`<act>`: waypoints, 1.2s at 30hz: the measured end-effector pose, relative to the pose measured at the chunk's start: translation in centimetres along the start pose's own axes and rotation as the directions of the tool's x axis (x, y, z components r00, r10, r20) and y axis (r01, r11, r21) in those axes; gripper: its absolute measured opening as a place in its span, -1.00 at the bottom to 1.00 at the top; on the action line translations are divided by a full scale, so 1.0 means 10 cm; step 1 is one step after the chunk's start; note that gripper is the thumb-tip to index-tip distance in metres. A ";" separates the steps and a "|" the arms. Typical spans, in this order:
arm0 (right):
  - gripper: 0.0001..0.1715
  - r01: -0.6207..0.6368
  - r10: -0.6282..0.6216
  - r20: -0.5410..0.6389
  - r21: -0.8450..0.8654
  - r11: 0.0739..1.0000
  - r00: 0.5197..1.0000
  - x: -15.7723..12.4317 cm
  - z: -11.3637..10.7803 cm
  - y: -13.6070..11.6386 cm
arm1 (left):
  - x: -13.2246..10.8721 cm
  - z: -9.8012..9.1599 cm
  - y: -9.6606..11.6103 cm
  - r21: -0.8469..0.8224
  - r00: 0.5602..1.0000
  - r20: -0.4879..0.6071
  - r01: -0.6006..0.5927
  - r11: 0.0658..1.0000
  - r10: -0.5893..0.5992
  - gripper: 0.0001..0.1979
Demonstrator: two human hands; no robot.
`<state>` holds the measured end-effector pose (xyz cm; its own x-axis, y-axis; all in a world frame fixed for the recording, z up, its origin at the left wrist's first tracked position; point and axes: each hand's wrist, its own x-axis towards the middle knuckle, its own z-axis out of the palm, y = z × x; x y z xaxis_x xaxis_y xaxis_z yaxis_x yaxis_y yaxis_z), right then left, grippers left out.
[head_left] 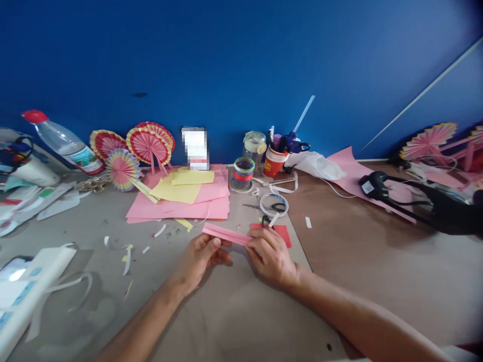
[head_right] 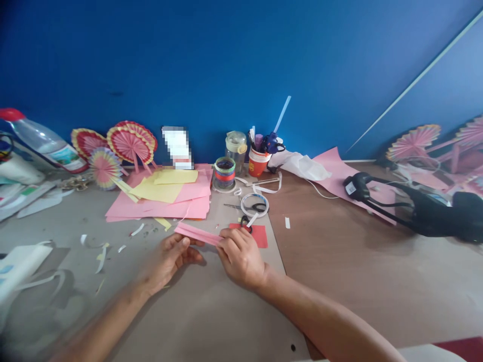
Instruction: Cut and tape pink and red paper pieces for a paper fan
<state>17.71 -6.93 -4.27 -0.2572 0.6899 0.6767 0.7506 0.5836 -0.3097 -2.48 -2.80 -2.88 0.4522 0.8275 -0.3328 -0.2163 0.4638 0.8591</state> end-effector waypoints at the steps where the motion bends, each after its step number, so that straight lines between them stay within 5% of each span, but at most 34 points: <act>1: -0.93 -0.004 0.004 0.019 0.023 1.000 1.000 0.00 0.00 -0.02 | 0.01 0.01 -0.01 -0.002 1.000 -0.014 0.001 1.000 -0.001 -0.61; 7: -0.88 -0.222 0.173 0.168 0.340 0.914 0.970 0.02 -0.01 -0.05 | 0.04 -0.07 -0.06 0.030 0.995 -0.096 -0.016 0.999 0.019 -0.65; 11: -0.89 -0.446 0.297 0.350 0.511 0.734 0.889 0.07 -0.02 -0.05 | 0.05 -0.11 -0.07 0.067 0.991 -0.130 -0.035 0.997 0.043 -0.69; 19: -0.83 -0.666 0.394 0.538 0.561 0.492 0.745 0.07 -0.01 -0.09 | 0.06 -0.12 -0.08 0.214 0.978 -0.162 -0.095 0.972 0.131 -0.72; 25: -0.73 -0.585 0.345 0.478 0.584 0.562 0.808 0.09 -0.07 -0.01 | 0.03 -0.09 -0.01 0.375 0.963 -0.193 -0.103 0.921 0.186 -0.75; 31: -0.68 -0.735 0.470 0.565 0.515 0.441 0.678 0.14 -0.05 0.02 | -0.02 -0.05 0.04 0.465 0.984 -0.112 -0.069 0.883 0.136 -0.74; 36: -0.78 -0.775 0.464 0.621 0.486 0.405 0.632 0.22 0.04 -0.10 | -0.04 -0.02 0.02 0.485 0.995 -0.019 -0.077 0.871 0.099 -0.72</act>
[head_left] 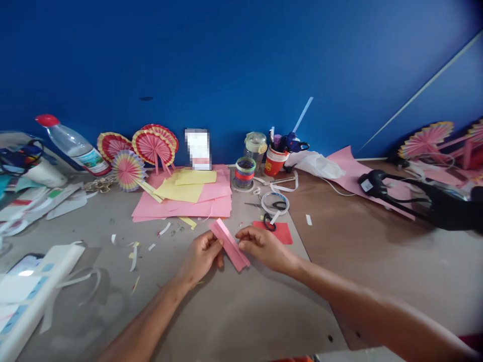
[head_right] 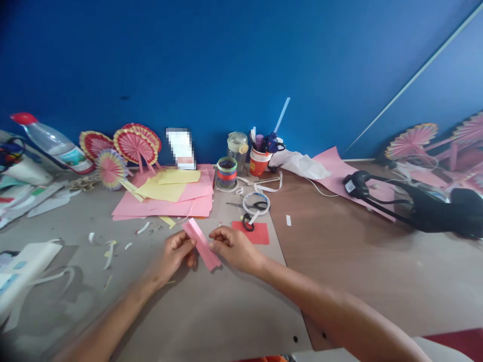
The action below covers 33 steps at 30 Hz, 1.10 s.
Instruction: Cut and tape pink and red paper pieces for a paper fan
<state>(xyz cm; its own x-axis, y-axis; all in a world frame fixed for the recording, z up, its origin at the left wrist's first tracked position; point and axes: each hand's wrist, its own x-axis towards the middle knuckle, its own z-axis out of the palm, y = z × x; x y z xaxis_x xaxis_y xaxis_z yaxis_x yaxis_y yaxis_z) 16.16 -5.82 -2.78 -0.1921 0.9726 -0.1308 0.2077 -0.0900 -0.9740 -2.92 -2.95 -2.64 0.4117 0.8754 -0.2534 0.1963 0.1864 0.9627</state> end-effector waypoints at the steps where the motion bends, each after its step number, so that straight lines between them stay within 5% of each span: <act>1: -0.82 -0.012 0.012 0.005 -0.015 1.000 1.000 0.01 0.03 -0.02 | 0.00 0.00 0.00 -0.009 1.000 0.013 -0.004 1.000 0.004 -0.71; 11: -0.93 -0.058 0.049 -0.124 -0.069 0.996 0.991 0.09 0.18 -0.05 | 0.01 -0.02 -0.14 -0.062 0.988 0.156 -0.006 0.998 0.016 -0.66; 24: -0.95 -0.001 -0.021 -0.180 -0.120 0.993 0.983 0.07 0.26 -0.07 | 0.03 -0.01 -0.08 -0.042 0.993 0.113 0.027 0.999 -0.022 -0.64; 28: -0.86 0.109 -0.208 -0.313 -0.306 0.946 0.927 0.08 -0.07 -0.07 | 0.05 -0.08 -0.08 -0.013 1.000 0.024 0.000 1.000 0.000 -0.67; 33: -0.86 0.052 -0.245 -0.432 -0.410 0.910 0.868 0.05 -0.70 -0.09 | 0.05 -0.13 -0.06 -0.112 0.997 -0.076 -0.006 0.994 -0.003 -0.67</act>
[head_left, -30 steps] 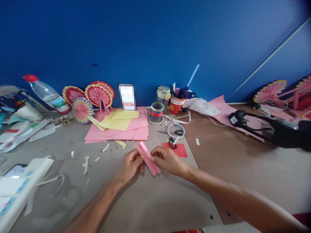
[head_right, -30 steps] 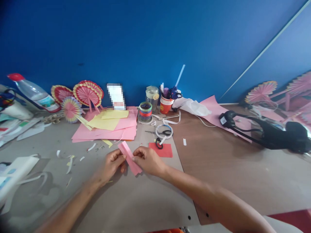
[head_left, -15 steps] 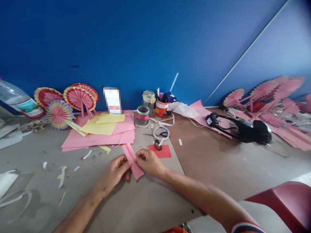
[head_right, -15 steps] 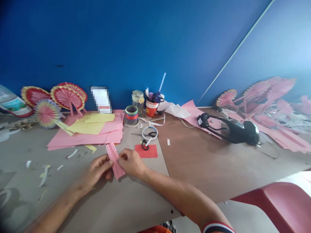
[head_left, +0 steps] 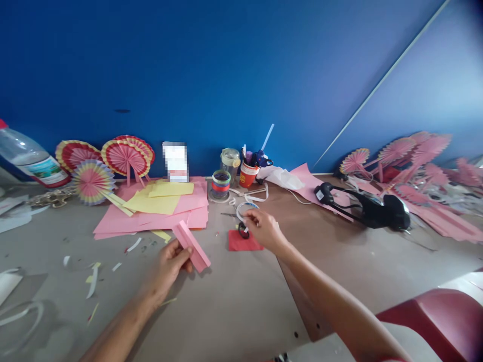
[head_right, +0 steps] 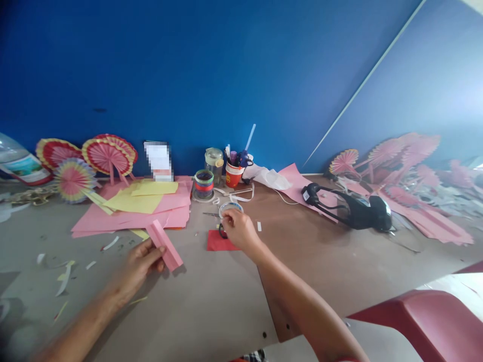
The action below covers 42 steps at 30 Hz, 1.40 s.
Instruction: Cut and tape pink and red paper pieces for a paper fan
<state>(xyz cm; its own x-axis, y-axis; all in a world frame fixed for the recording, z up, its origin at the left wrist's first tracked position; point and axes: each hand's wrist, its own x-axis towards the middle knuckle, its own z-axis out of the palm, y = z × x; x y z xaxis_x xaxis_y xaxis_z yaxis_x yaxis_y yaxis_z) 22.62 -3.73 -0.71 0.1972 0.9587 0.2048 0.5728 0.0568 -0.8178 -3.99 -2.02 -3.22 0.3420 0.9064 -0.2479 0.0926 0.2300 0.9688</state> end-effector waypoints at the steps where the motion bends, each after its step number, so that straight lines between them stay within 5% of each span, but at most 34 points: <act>1: -0.87 -0.005 0.005 0.001 -0.011 1.000 1.000 0.01 -0.06 0.01 | 0.00 0.00 0.01 -0.024 1.000 -0.013 0.002 1.000 -0.002 -0.67; 4: -0.80 -0.025 0.025 0.083 0.007 1.000 0.996 -0.07 -0.04 -0.05 | -0.01 0.03 0.03 -0.113 0.999 -0.033 0.011 0.994 -0.014 -0.66; 11: -0.70 0.021 -0.037 0.396 0.044 0.999 0.917 -0.35 0.56 -0.49 | -0.03 0.07 0.06 -0.211 1.000 -0.012 0.021 0.977 -0.024 -0.69; 14: -0.86 -0.011 -0.009 0.433 0.044 0.999 0.901 -0.36 0.68 -0.57 | -0.04 0.08 0.05 -0.237 1.000 -0.003 0.029 0.971 -0.030 -0.70; 19: -0.89 -0.173 0.104 0.428 0.127 0.977 0.898 -0.35 0.77 -0.50 | -0.03 0.08 0.03 -0.243 1.000 0.005 0.031 0.970 -0.031 -0.71; 24: -0.93 -0.198 0.132 0.414 0.119 0.973 0.900 -0.36 0.85 -0.45 | -0.02 0.07 0.01 -0.223 1.000 -0.001 0.015 0.975 -0.016 -0.71; 29: -0.82 -0.122 0.087 0.349 0.078 0.990 0.933 -0.37 0.73 -0.40 | 0.01 0.01 -0.02 -0.193 0.998 -0.065 -0.018 0.981 0.006 -0.72; 37: -0.84 -0.051 0.059 0.149 -0.058 0.997 0.987 -0.35 0.06 -0.04 | 0.04 -0.02 0.01 -0.236 0.981 -0.194 -0.026 0.971 -0.021 -0.57; 42: -0.77 0.085 -0.088 0.187 0.022 0.996 0.978 -0.50 0.26 -0.31 | 0.03 0.04 0.00 -0.268 0.984 -0.174 -0.001 0.963 -0.047 -0.62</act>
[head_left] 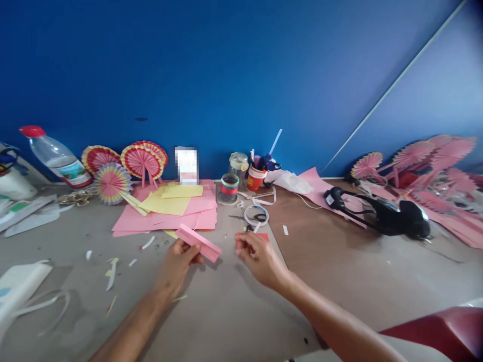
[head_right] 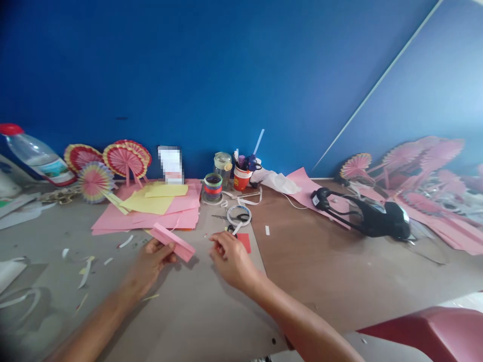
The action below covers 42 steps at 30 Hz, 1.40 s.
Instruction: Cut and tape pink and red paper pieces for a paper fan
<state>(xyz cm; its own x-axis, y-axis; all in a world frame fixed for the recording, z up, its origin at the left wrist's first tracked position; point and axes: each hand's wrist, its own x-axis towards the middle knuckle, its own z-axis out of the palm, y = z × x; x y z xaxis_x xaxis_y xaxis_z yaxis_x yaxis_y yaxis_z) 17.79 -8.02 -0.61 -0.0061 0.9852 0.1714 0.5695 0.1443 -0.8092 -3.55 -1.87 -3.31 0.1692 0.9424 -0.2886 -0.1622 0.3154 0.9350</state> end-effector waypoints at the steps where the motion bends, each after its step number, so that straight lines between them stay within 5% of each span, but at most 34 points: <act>1: -0.69 0.014 -0.014 -0.025 0.016 1.000 1.000 0.00 0.10 -0.06 | 0.00 0.01 0.00 -0.006 1.000 0.002 0.004 1.000 -0.004 -0.63; 4: -0.46 -0.094 0.095 -0.010 0.119 0.988 0.995 0.05 0.38 -0.17 | -0.03 0.03 0.00 -0.041 1.000 0.018 0.010 0.999 -0.010 -0.64; 8: -0.53 -0.299 0.257 0.178 0.270 0.915 0.950 0.17 0.53 -0.14 | -0.07 0.06 0.01 -0.057 0.999 0.035 0.027 0.998 -0.025 -0.62; 15: -0.47 -0.405 0.284 0.344 0.360 0.841 0.895 0.19 0.34 0.02 | -0.03 -0.06 0.05 -0.048 0.999 0.016 -0.032 0.998 0.033 -0.70; 23: -0.41 -0.405 0.293 0.354 0.301 0.863 0.888 0.25 0.18 0.20 | 0.02 -0.14 0.08 0.344 0.984 -0.046 -0.146 0.928 0.172 -0.69; 26: -0.43 -0.261 0.233 0.177 0.158 0.952 0.956 0.18 0.12 0.20 | 0.03 -0.14 0.05 0.419 0.975 -0.053 -0.172 0.891 0.214 -0.68; 28: -0.52 -0.024 0.023 -0.040 -0.026 0.999 0.999 0.08 0.09 0.17 | 0.03 -0.14 0.05 0.454 0.970 -0.067 -0.180 0.872 0.235 -0.70; 30: -0.69 0.236 -0.271 -0.121 -0.243 0.941 0.955 -0.01 0.09 0.12 | 0.03 -0.14 0.04 0.471 0.970 -0.089 -0.160 0.867 0.228 -0.70; 33: -0.81 0.451 -0.481 0.046 -0.433 0.781 0.876 -0.09 0.18 0.05 | 0.01 -0.11 0.03 0.501 0.977 -0.098 -0.117 0.858 0.191 -0.70; 39: -0.84 0.490 -0.451 0.230 -0.606 0.627 0.862 -0.02 0.43 0.15 | -0.03 -0.01 -0.05 0.628 0.973 -0.086 -0.114 0.770 0.215 -0.76; 42: -0.82 0.502 -0.439 0.265 -0.607 0.616 0.859 -0.01 0.45 0.20 | -0.04 -0.02 -0.08 0.770 0.964 -0.003 -0.167 0.616 0.265 -0.83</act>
<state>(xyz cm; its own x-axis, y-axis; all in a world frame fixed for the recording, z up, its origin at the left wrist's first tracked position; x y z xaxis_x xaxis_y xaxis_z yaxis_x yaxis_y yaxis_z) 15.22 -7.39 -4.72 -0.4728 0.8070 0.3539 0.8468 0.5272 -0.0708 -3.69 -2.49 -3.97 0.1170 0.9927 -0.0306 0.6198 -0.0489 0.7832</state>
